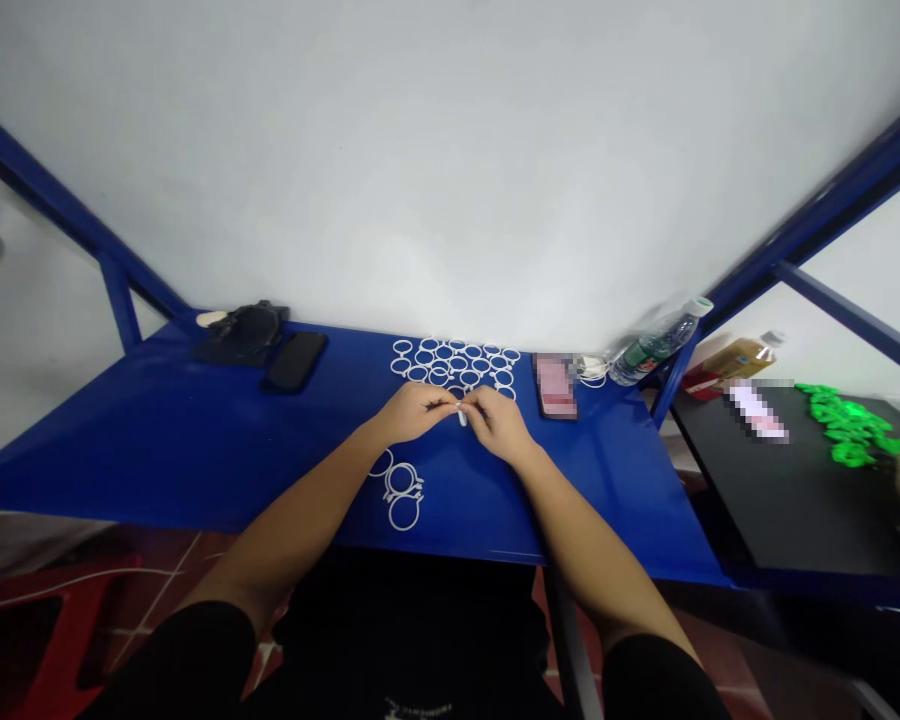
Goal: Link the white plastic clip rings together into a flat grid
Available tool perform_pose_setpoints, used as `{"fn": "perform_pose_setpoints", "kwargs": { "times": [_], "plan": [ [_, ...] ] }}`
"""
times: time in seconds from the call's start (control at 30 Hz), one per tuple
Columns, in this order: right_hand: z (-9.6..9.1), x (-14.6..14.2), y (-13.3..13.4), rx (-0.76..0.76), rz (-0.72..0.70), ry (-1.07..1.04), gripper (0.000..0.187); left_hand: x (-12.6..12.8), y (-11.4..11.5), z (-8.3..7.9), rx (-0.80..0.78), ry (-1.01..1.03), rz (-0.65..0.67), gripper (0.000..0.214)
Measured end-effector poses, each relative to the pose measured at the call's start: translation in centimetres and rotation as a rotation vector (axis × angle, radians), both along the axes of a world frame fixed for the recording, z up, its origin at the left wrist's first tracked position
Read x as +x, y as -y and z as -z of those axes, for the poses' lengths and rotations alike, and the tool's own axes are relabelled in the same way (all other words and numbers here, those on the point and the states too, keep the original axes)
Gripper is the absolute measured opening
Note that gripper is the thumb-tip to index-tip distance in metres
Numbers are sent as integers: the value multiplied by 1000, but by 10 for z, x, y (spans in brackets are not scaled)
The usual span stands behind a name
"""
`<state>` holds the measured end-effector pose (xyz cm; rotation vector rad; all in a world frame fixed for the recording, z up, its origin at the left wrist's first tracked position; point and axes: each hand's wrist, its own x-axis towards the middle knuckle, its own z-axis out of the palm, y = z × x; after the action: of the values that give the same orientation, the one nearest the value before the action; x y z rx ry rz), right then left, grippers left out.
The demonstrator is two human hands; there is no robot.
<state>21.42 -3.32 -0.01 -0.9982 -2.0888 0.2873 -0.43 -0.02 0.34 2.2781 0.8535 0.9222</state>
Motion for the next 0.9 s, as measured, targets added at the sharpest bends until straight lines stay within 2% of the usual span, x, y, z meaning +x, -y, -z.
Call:
{"fn": "perform_pose_setpoints", "kwargs": {
  "times": [0.13, 0.3, 0.43, 0.6, 0.77, 0.9],
  "plan": [
    [1, -2, 1, -19, 30, 12, 17, -3, -2, -1, 77, -39, -7, 19],
    [3, -1, -1, -10, 64, 86, 21, -16, -7, -10, 180, -110, -187, 14],
    [4, -3, 0, -22, -8, 131, 21, -26, -14, -12, 98, -159, -302, 12],
    [2, -7, 2, -56, -75, 165, 20, -29, -23, -4, -13, -209, -416, 20],
    [-3, -12, 8, -73, -136, 181, 22, -29, -23, -3, -86, -319, -416, 25],
    [-10, -25, 21, -170, -294, 277, 36, -26, -23, -1, -152, -390, -377, 25]
  ]
}}
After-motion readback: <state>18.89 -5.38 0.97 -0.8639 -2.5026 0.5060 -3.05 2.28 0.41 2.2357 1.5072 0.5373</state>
